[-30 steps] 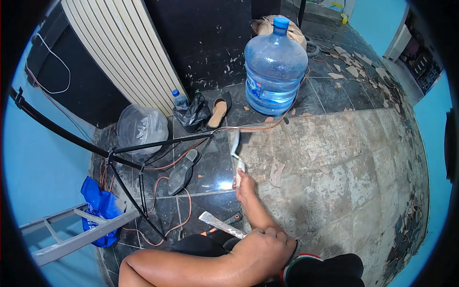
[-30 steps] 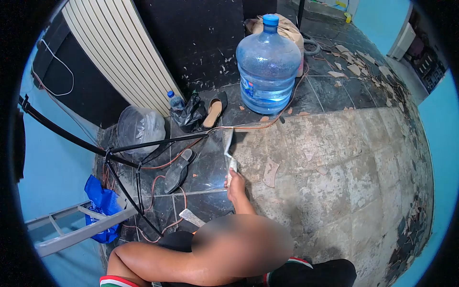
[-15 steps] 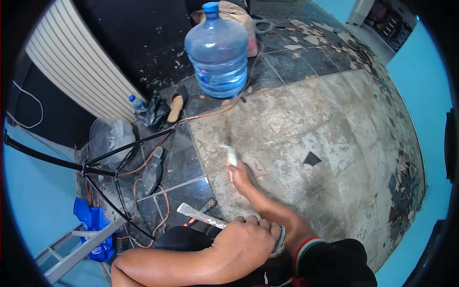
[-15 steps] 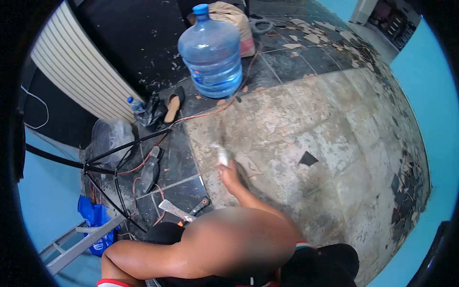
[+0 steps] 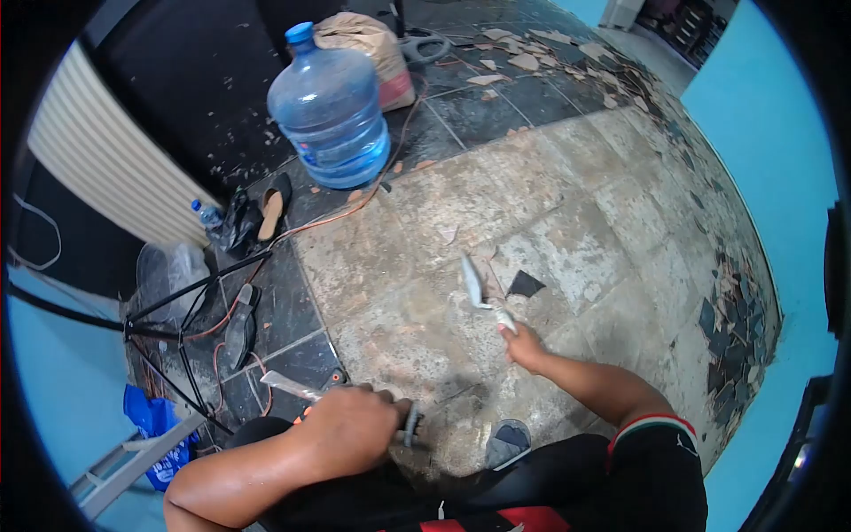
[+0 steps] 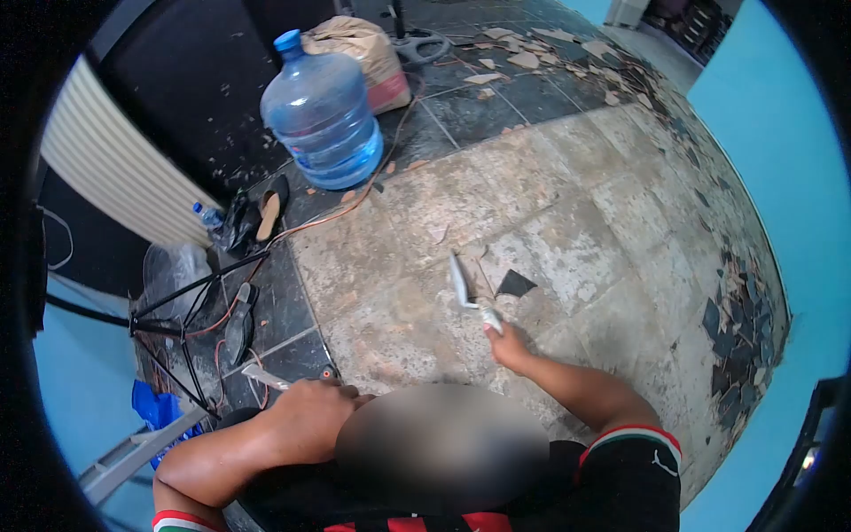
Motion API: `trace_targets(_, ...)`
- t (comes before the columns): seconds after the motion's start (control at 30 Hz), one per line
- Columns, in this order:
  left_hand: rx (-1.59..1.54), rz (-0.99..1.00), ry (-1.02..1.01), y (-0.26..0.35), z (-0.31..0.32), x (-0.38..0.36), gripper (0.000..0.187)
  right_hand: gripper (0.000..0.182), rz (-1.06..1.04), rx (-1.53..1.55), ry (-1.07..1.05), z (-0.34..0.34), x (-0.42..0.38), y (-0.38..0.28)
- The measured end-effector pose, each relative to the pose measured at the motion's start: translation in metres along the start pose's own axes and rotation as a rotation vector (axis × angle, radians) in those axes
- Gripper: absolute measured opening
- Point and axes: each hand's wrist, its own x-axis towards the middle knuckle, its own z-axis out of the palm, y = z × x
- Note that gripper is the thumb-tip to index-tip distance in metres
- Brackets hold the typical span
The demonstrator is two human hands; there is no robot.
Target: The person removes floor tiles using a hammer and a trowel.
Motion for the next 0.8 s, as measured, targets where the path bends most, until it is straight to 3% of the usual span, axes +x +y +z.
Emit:
trace_targets(0.07,-0.015,-0.028,-0.023,-0.004,0.004,0.005,0.031,0.043,-0.052,0.158,0.056,-0.039,0.0,0.034)
trace_targets(0.13,-0.024,-0.079,-0.053,-0.006,0.002,0.011,0.028,0.043,0.041,0.248,0.146,-0.076,-0.005,0.078)
trace_targets(0.27,-0.04,-0.017,-0.066,-0.012,0.008,0.021,0.026,0.04,0.143,0.437,0.564,-0.15,-0.029,0.163)
trace_targets(0.33,-0.066,-0.017,-0.076,-0.007,0.003,0.025,0.025,0.036,0.306,0.507,0.824,-0.197,-0.043,0.197)
trace_targets(0.4,-0.087,-0.004,-0.093,-0.005,0.001,0.028,0.025,0.04,0.186,0.704,1.13,-0.231,-0.049,0.216)
trace_targets(0.5,-0.111,0.027,-0.112,-0.005,0.002,0.034,0.024,0.036,0.22,0.676,1.188,-0.258,-0.037,0.211)
trace_targets(0.57,-0.114,0.041,-0.117,-0.009,0.005,0.04,0.024,0.031,0.049,0.462,0.995,-0.231,-0.005,0.186)
trace_targets(0.63,-0.113,-0.003,-0.171,-0.008,0.004,0.048,0.026,0.027,-0.111,0.248,0.79,-0.168,0.025,0.122)
trace_targets(0.7,-0.115,-0.024,-0.197,-0.01,0.004,0.054,0.027,0.025,-0.099,0.143,0.351,-0.097,0.027,0.024)
trace_targets(0.73,-0.116,-0.024,-0.197,-0.01,0.004,0.055,0.027,0.027,-0.246,0.028,0.205,-0.061,0.043,0.004)
trace_targets(0.8,-0.127,-0.049,-0.212,-0.011,0.002,0.06,0.028,0.033,-0.279,-0.095,-0.152,-0.005,0.03,-0.077)
